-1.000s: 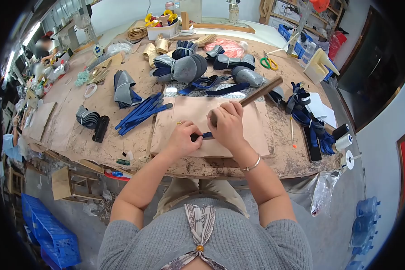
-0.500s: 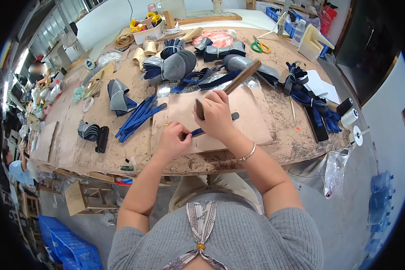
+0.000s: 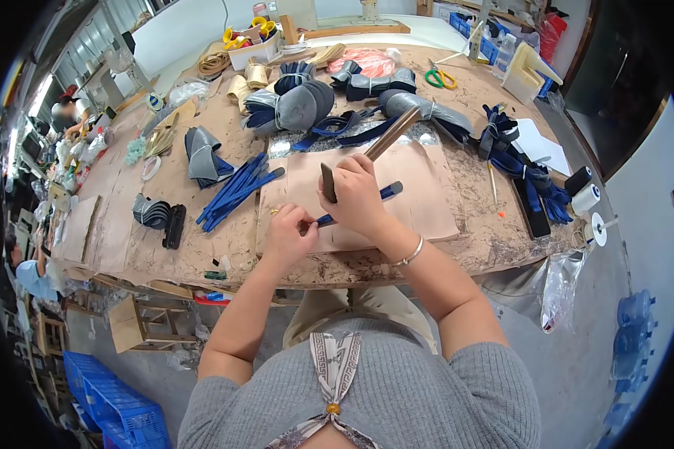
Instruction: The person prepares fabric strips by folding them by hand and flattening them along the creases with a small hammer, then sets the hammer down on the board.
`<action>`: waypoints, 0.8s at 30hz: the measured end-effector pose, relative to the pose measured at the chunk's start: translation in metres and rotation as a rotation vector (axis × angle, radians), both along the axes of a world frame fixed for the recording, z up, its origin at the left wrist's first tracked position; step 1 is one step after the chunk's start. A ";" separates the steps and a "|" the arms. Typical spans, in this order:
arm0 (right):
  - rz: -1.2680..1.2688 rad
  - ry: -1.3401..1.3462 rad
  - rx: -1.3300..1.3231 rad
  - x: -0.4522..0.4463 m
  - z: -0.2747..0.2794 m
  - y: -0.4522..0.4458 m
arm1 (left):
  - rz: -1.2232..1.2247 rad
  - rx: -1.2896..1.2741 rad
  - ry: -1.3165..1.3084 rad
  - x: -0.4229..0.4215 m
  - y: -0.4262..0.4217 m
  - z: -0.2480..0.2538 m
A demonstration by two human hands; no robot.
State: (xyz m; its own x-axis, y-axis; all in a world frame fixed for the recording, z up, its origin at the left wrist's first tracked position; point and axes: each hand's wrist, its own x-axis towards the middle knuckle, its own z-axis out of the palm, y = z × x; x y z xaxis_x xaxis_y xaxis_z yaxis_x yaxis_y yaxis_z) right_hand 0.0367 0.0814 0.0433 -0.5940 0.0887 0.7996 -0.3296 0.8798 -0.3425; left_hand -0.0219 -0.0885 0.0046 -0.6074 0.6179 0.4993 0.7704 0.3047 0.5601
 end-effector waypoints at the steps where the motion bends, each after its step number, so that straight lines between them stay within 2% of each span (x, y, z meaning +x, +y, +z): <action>1: -0.041 0.053 0.058 0.000 0.005 -0.002 | 0.015 0.007 0.011 -0.001 0.001 -0.001; 2: -0.054 0.081 -0.009 0.004 0.010 -0.009 | 0.030 0.012 0.016 0.000 0.003 -0.002; 6: 0.106 -0.153 -0.151 -0.004 -0.008 -0.011 | 0.026 -0.017 0.028 0.003 -0.002 -0.001; 10: -0.042 0.089 -0.037 0.001 0.009 -0.018 | 0.040 0.018 0.011 0.003 -0.002 -0.006; 13: -0.012 -0.037 -0.185 -0.005 -0.020 -0.033 | 0.093 -0.008 0.081 0.011 -0.017 0.000; 18: 0.075 -0.063 -0.014 -0.016 -0.012 -0.035 | 0.162 -0.001 0.110 0.028 -0.049 0.002; 21: 0.116 -0.002 -0.198 -0.011 0.009 -0.030 | 0.194 0.047 0.025 0.038 -0.058 -0.004; 24: -0.009 0.104 -0.237 0.002 0.030 -0.027 | 0.240 0.078 -0.027 0.049 -0.059 -0.004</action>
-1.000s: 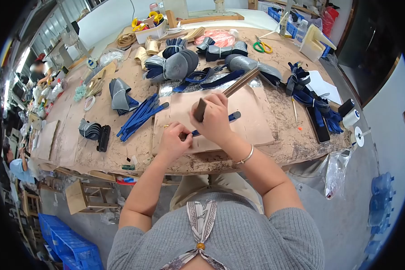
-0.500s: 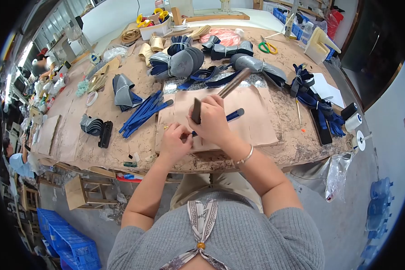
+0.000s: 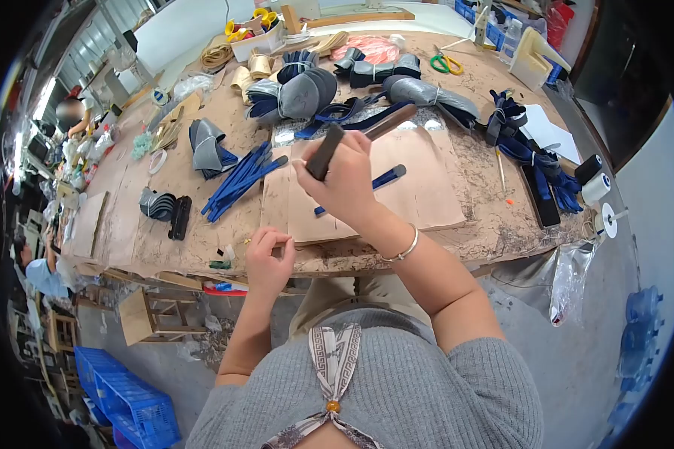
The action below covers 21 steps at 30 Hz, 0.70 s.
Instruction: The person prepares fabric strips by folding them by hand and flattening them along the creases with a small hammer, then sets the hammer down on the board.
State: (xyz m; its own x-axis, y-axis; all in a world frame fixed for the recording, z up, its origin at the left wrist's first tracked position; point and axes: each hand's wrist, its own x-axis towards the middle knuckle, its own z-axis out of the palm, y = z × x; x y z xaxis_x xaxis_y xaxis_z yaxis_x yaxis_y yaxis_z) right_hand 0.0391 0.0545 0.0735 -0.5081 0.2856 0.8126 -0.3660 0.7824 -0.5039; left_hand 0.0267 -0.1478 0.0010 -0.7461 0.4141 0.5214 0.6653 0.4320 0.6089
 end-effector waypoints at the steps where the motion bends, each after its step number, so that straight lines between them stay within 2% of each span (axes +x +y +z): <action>1: -0.031 0.031 -0.032 0.001 0.005 0.000 | 0.006 0.003 0.010 -0.001 0.001 0.004; 2: -0.052 0.033 0.002 0.001 -0.001 -0.002 | 0.004 -0.005 0.022 -0.002 0.003 0.006; 5: 0.093 -0.154 0.137 -0.010 -0.049 -0.004 | -0.038 -0.017 0.053 -0.002 0.014 0.011; 6: 0.138 -0.187 0.077 -0.006 -0.047 0.002 | -0.057 -0.010 0.064 -0.002 0.022 0.011; 8: 0.020 -0.144 0.184 0.007 -0.041 0.012 | -0.126 0.004 0.130 -0.010 0.039 0.013; 10: -0.237 -0.091 0.271 0.017 -0.044 0.031 | -0.220 -0.011 0.142 -0.020 0.071 0.009; 13: -0.354 -0.141 0.130 0.039 -0.050 0.061 | -0.297 -0.069 0.118 -0.036 0.114 -0.009; 16: -0.439 -0.183 0.171 0.061 -0.061 0.075 | -0.312 -0.180 0.137 -0.051 0.125 -0.014; 17: -0.460 -0.175 0.164 0.066 -0.070 0.077 | -0.296 -0.176 0.108 -0.056 0.120 -0.013; 18: -0.469 -0.197 0.011 0.071 -0.070 0.073 | -0.291 -0.179 0.080 -0.060 0.105 -0.009; 19: -0.439 -0.185 -0.016 0.070 -0.074 0.073 | -0.298 -0.187 0.056 -0.065 0.089 -0.006; 21: -0.436 -0.138 -0.080 0.075 -0.079 0.080 | -0.155 -0.047 0.060 -0.088 0.041 -0.010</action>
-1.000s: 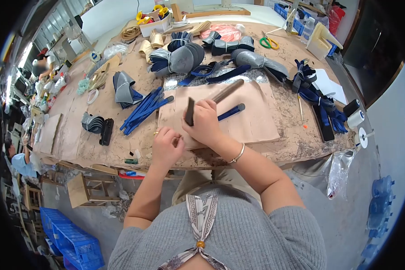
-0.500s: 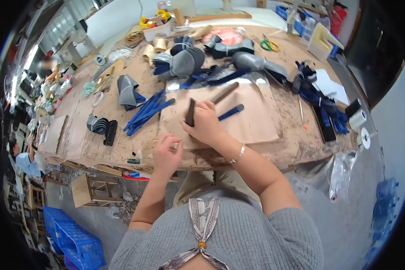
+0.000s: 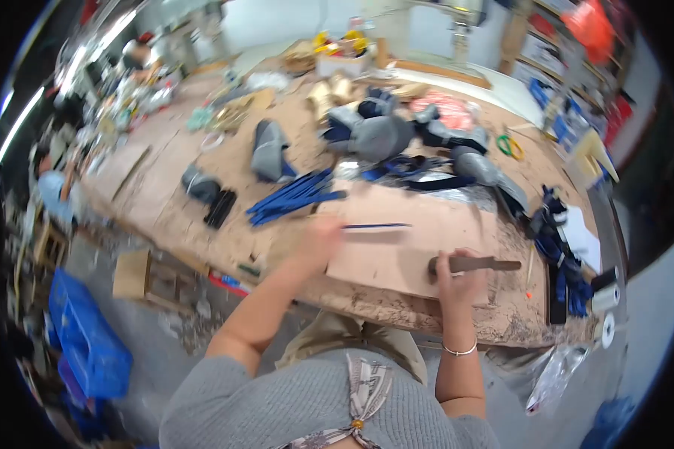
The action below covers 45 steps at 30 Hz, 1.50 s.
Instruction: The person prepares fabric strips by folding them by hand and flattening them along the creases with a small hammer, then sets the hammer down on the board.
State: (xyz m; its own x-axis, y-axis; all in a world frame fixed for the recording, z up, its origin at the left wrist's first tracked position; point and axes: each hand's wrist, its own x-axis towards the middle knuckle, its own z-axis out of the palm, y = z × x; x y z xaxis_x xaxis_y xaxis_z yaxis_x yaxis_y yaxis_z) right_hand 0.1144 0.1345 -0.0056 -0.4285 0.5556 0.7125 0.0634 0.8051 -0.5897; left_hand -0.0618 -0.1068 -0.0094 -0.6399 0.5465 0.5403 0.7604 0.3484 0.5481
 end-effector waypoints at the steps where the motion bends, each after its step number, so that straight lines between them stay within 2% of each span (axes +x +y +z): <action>1: 0.017 0.020 0.011 0.001 0.008 -0.004 | 0.173 -0.017 -0.006 -0.011 -0.025 0.006; 2: 0.028 0.002 -0.002 0.000 0.004 -0.002 | 0.270 -0.048 0.165 -0.032 -0.048 0.003; 4: -0.017 -0.024 0.068 -0.003 0.013 -0.008 | 0.695 -0.177 0.459 -0.028 -0.061 0.029; 6: 0.023 -0.023 0.113 -0.007 0.025 -0.008 | 0.526 -0.137 0.517 -0.025 -0.033 0.039; 8: 0.085 -0.060 0.096 -0.010 0.029 -0.006 | 0.030 -0.180 0.383 -0.030 0.016 0.045; 10: 0.088 -0.032 0.100 -0.012 0.026 -0.003 | -0.170 -0.150 0.248 -0.020 0.081 0.050; 12: 0.083 -0.013 0.104 -0.009 0.022 -0.001 | -0.290 -0.129 0.160 -0.034 0.155 0.034; 14: 0.080 -0.004 0.100 -0.006 0.019 -0.003 | -0.238 -0.180 0.190 -0.049 0.220 0.020; 17: 0.089 -0.007 0.114 -0.009 0.018 -0.001 | -0.063 -0.162 0.142 -0.050 0.270 0.005; 21: 0.098 -0.007 0.157 -0.011 0.017 0.004 | -0.205 -0.053 0.047 -0.037 0.266 0.021; 24: 0.120 0.012 0.118 -0.009 0.019 0.003 | -0.307 -0.032 0.463 -0.026 0.222 0.048; 26: 0.135 0.014 0.078 -0.006 0.021 0.001 | -0.296 0.061 0.617 -0.005 0.174 0.062; 30: 0.143 0.024 0.038 -0.005 0.015 0.003 | -0.222 -0.091 0.411 0.032 0.085 0.036; 33: 0.100 -0.031 0.117 -0.018 0.026 0.005 | -0.216 -0.107 0.302 0.050 0.065 0.023; 36: 0.160 -0.254 0.067 -0.047 0.029 0.021 | -0.296 -0.150 0.252 0.048 0.064 0.022; 37: 0.156 -0.491 0.049 -0.059 0.034 0.027 | -0.343 -0.172 0.209 0.046 0.064 0.021; 39: 0.150 -0.690 0.053 -0.075 0.041 0.031 | -0.444 -0.207 0.139 0.039 0.067 0.026; 41: 0.135 -0.839 0.066 -0.088 0.040 0.034 | -0.434 -0.244 -0.082 0.045 0.065 0.034; 44: 0.121 -0.836 0.139 -0.102 0.036 0.035 | -0.389 -0.377 -0.417 0.045 0.066 0.052; 45: 0.069 -0.664 0.232 -0.105 0.035 0.034 | -0.366 -0.427 -0.528 0.042 0.067 0.056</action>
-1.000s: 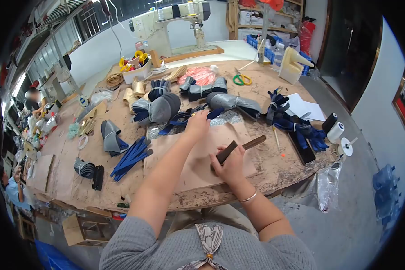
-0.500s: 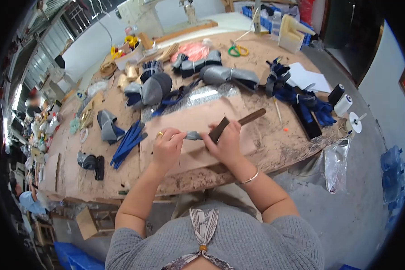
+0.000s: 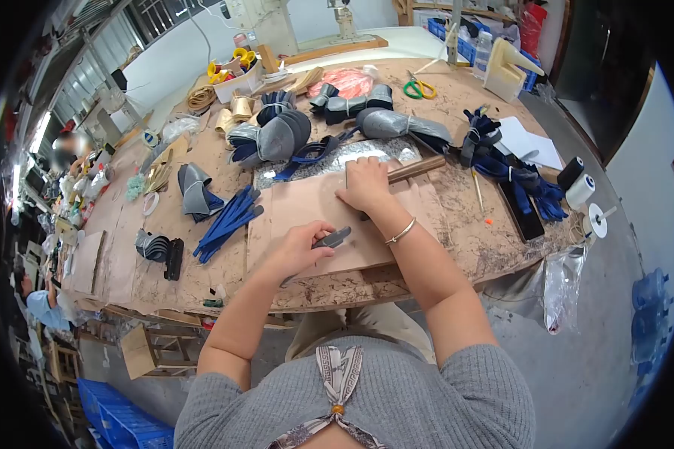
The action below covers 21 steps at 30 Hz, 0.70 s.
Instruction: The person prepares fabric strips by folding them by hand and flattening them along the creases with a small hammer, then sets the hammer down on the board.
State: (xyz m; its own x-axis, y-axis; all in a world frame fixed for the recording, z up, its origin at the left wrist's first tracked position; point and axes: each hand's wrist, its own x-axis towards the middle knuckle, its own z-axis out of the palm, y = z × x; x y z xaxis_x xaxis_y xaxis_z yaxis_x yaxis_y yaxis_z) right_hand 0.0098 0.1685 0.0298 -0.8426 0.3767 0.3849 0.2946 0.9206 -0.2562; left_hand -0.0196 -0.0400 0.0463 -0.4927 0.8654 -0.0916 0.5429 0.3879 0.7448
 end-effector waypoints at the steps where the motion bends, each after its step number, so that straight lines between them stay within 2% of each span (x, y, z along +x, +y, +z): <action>1: 0.003 0.184 0.092 -0.002 0.000 -0.003 | 0.073 0.115 -0.056 -0.007 0.002 -0.003; 2: 0.012 0.383 0.187 -0.011 0.004 -0.004 | 0.148 0.241 -0.097 -0.023 0.006 -0.009; 3: 0.114 0.569 0.075 -0.025 0.006 -0.005 | 0.221 0.371 -0.134 -0.043 0.011 -0.015; 4: 0.164 0.600 -0.170 -0.035 0.014 -0.010 | 0.318 0.558 -0.189 -0.067 0.021 -0.022; 5: 0.217 0.619 -0.416 -0.044 0.020 -0.017 | 0.435 0.666 -0.140 -0.086 0.028 -0.026; 7: 0.280 0.630 -0.601 -0.050 0.022 -0.038 | 0.531 0.765 0.155 -0.098 0.036 -0.022; 8: 0.313 0.619 -0.703 -0.050 0.020 -0.048 | 0.550 0.699 0.283 -0.091 0.036 -0.012; 9: 0.334 0.649 -0.679 -0.057 0.007 -0.054 | 0.587 0.678 0.354 -0.092 0.040 -0.023; 13: 0.305 0.528 -1.013 -0.049 0.001 -0.061 | 0.439 0.696 0.489 -0.073 0.038 -0.024; 21: 0.278 0.534 -1.113 -0.044 -0.003 -0.061 | 0.381 0.678 0.656 -0.064 0.037 -0.029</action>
